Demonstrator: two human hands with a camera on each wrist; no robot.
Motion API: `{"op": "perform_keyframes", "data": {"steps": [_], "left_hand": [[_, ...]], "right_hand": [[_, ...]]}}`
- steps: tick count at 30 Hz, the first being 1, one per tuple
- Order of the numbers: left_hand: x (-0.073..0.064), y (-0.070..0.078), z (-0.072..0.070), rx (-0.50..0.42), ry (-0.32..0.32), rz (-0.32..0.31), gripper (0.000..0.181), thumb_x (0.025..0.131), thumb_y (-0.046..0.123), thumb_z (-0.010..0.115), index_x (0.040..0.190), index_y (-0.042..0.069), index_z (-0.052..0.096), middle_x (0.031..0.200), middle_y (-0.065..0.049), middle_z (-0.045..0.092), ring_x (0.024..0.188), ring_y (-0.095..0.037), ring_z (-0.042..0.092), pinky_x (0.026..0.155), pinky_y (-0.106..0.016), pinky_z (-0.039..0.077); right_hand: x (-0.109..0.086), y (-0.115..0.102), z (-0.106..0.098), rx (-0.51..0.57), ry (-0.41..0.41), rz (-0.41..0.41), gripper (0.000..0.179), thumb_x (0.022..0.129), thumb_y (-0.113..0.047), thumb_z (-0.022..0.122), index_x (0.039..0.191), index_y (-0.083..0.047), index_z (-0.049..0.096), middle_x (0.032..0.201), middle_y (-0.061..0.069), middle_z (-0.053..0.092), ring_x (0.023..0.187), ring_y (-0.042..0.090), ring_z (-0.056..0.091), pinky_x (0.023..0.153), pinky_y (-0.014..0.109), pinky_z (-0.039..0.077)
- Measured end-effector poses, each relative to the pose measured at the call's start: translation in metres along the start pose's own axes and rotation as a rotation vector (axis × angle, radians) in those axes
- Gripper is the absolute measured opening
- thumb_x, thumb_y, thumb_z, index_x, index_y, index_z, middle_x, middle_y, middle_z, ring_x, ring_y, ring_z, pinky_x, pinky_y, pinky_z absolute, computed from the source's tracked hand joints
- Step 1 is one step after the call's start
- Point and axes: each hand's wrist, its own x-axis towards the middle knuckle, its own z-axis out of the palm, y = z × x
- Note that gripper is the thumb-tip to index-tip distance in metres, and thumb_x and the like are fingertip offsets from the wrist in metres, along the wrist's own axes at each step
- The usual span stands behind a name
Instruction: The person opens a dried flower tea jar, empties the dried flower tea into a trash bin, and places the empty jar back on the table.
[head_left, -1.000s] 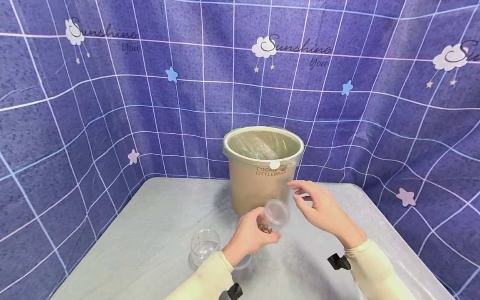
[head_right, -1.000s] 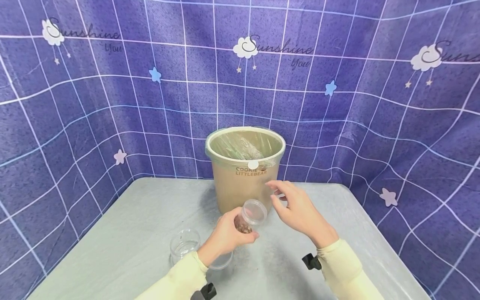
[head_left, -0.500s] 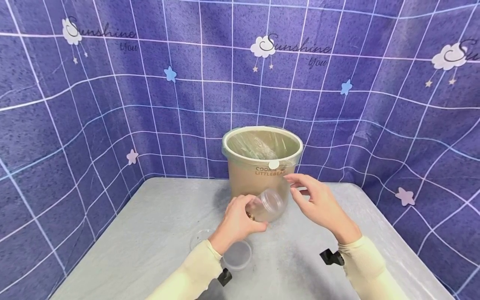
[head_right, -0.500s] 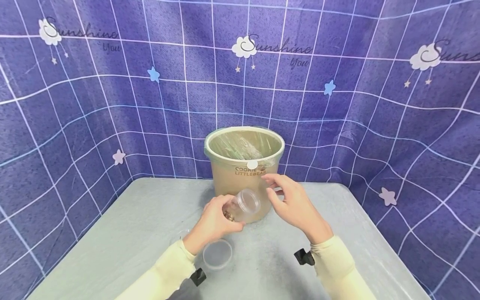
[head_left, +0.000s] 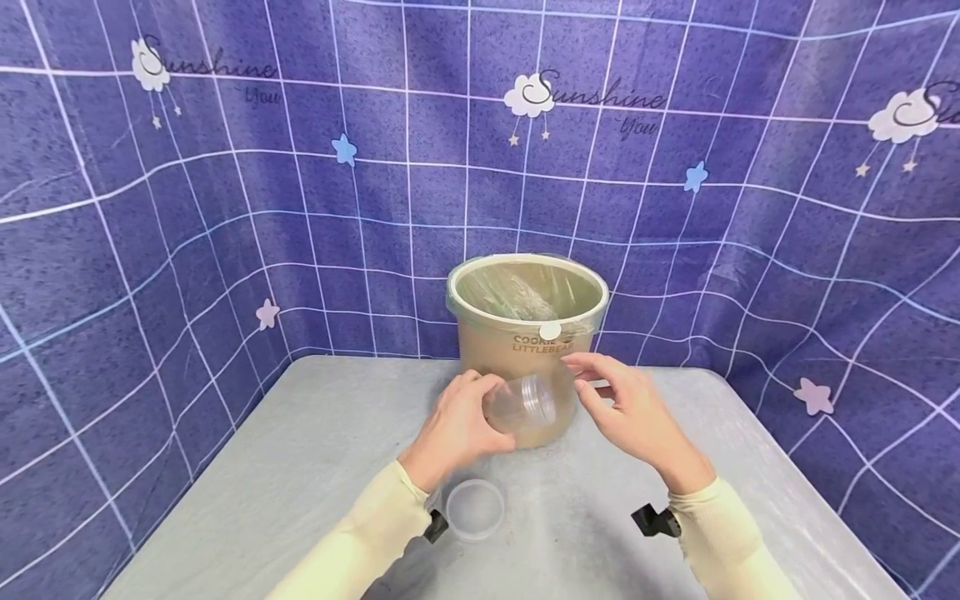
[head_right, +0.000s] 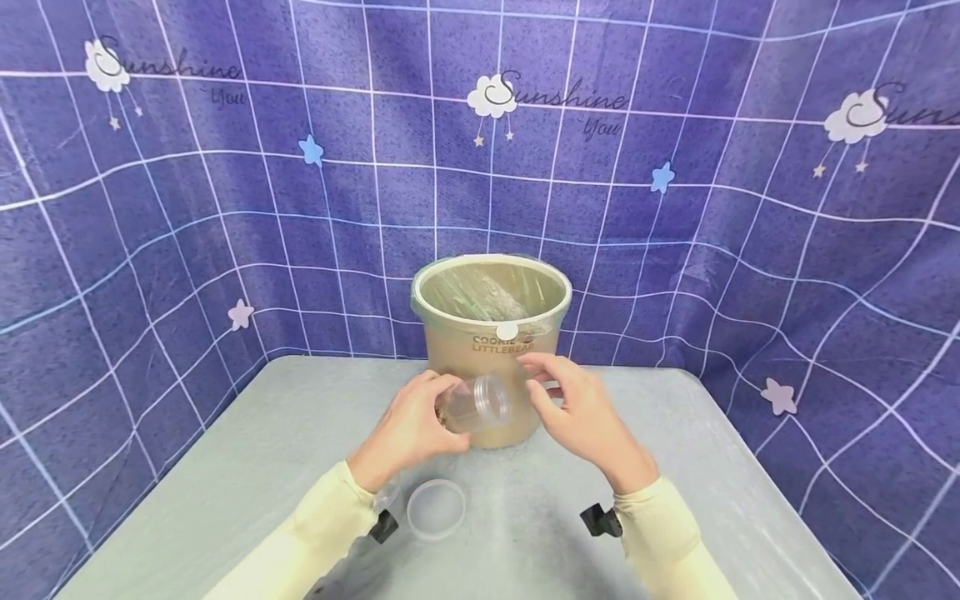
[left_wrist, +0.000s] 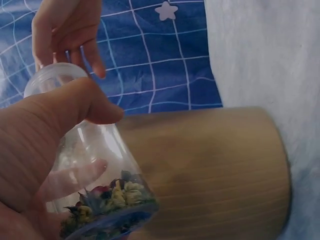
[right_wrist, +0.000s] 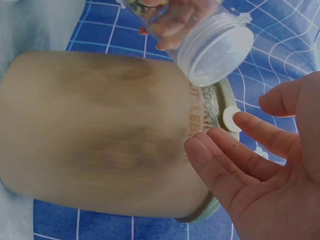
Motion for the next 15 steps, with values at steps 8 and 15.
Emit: {"op": "perform_keyframes", "data": {"steps": [8, 15], "left_hand": [[0.006, 0.001, -0.008, 0.077, 0.052, 0.092, 0.055, 0.058, 0.032, 0.089, 0.108, 0.021, 0.069, 0.095, 0.008, 0.056, 0.080, -0.011, 0.058, 0.073, -0.031, 0.052], [0.007, 0.004, -0.009, 0.127, 0.116, 0.160, 0.054, 0.059, 0.029, 0.089, 0.109, 0.019, 0.070, 0.092, 0.007, 0.057, 0.080, -0.013, 0.057, 0.072, -0.032, 0.051]], "right_hand": [[0.000, -0.004, 0.008, 0.051, -0.031, 0.030, 0.035, 0.101, -0.011, 0.063, 0.136, -0.012, 0.064, 0.124, 0.006, 0.072, 0.104, 0.014, 0.070, 0.084, 0.030, 0.060], [0.000, -0.008, 0.016, 0.084, -0.070, 0.054, 0.041, 0.104, -0.016, 0.060, 0.145, -0.014, 0.058, 0.126, 0.003, 0.072, 0.104, 0.017, 0.072, 0.083, 0.030, 0.060]]}}
